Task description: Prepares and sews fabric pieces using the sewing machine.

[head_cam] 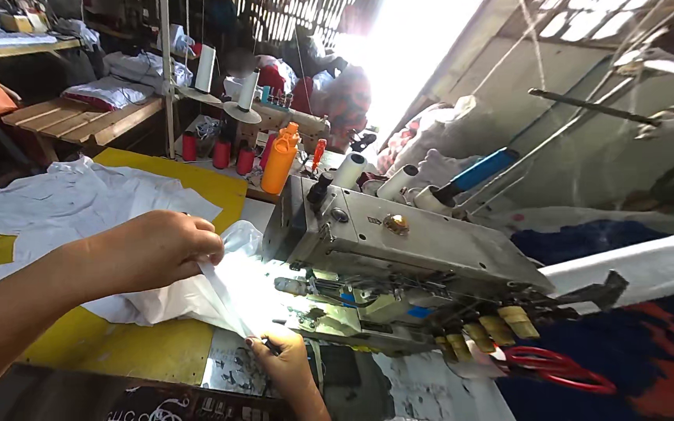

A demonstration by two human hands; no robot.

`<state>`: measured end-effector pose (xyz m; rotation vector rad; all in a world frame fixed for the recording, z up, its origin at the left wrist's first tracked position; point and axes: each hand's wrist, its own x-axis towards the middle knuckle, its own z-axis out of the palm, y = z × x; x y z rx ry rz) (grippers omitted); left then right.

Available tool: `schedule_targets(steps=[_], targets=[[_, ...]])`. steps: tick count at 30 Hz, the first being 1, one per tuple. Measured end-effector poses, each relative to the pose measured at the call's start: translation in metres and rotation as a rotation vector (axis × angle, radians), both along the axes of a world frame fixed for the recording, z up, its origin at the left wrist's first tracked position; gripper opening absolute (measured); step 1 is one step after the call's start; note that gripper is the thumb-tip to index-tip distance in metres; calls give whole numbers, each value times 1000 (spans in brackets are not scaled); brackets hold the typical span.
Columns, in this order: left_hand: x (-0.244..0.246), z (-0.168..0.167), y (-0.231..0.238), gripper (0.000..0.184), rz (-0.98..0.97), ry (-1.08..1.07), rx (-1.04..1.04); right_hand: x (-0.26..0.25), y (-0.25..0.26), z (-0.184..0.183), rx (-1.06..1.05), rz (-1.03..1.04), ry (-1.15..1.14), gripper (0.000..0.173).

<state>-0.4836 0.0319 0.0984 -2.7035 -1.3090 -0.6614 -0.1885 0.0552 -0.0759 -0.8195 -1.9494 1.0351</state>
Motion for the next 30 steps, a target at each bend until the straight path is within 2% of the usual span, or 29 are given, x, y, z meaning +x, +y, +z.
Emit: schedule_targets(steps=[3,5,7,11,16,19,22,26,30], targets=[[2,-6,6,10,-69,-26,-142,1,1,-1,16,19,0,17],[3,-4,8,8,94,101,-129,1,1,-3,28,19,-9,18],[0,-5,15,12,151,138,-62,1,1,-3,26,10,-7,20],[16,-13,7,25,0,-50,-40,0,0,-2,23,-32,31,20],[63,-21,-35,25,-132,-8,-120,0,0,-10,41,-10,127,14],[84,-40,-50,22,-180,38,-79,0,-4,-16,78,74,206,14],[91,-61,-54,26,-221,26,-17,2,-13,-16,91,156,268,11],[92,-90,-48,29,-133,139,76,10,-35,-6,125,170,172,11],[91,-128,-36,12,-58,180,221,19,-54,-4,90,165,162,12]])
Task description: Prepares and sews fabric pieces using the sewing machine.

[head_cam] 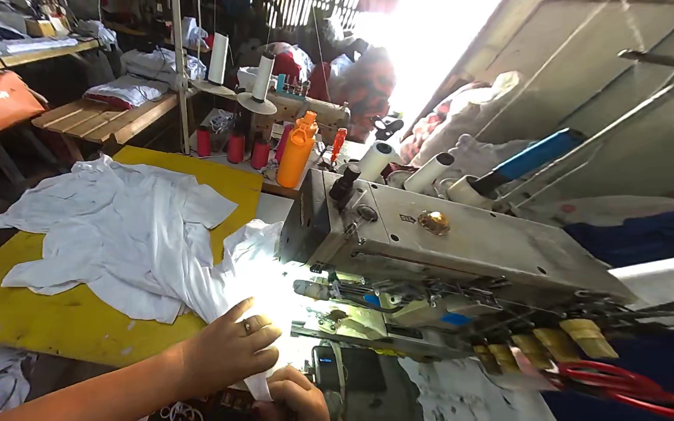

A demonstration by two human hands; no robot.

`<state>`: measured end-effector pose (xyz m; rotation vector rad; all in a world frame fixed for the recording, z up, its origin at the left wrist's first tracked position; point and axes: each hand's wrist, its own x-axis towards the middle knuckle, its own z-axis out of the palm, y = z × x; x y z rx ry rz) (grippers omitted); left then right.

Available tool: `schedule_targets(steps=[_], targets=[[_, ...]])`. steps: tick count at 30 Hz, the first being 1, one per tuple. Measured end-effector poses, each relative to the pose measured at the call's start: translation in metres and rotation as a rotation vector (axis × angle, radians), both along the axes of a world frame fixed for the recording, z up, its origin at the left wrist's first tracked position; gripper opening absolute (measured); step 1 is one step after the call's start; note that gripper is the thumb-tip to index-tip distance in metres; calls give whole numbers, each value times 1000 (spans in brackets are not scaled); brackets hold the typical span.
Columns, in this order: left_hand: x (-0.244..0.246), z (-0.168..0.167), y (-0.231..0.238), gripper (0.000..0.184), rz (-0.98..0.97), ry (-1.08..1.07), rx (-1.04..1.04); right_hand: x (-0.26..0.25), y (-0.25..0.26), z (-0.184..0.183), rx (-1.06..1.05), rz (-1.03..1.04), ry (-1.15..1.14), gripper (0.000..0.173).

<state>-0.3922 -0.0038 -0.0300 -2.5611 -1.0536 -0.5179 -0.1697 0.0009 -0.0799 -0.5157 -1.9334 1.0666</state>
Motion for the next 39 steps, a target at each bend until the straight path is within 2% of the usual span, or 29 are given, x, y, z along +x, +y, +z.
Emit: schedule_targets(steps=[4,9,14,16,18,25,31,36,38,39], targets=[[-6,-23,14,21,25,-129,72,-3,6,-18,22,-132,25,9],[-7,-29,38,21,153,-237,79,-13,35,-20,61,-291,-22,9],[-5,-20,54,10,308,-414,-82,-21,48,-8,9,-383,-4,12],[-3,-18,58,31,375,-500,-150,-23,51,-7,-15,-409,12,11],[-2,-17,60,38,410,-537,-186,-25,52,-6,-49,-407,57,9],[0,-3,65,35,498,-580,-383,-31,55,-3,-146,-447,106,6],[-2,-9,74,28,446,-564,-302,-33,60,0,-162,-461,78,5],[1,-6,74,26,496,-588,-333,-37,60,6,-146,-508,25,7],[2,-8,75,29,506,-600,-313,-30,56,15,-128,-496,-104,15],[2,-10,76,31,505,-608,-301,-23,52,21,-125,-455,-185,25]])
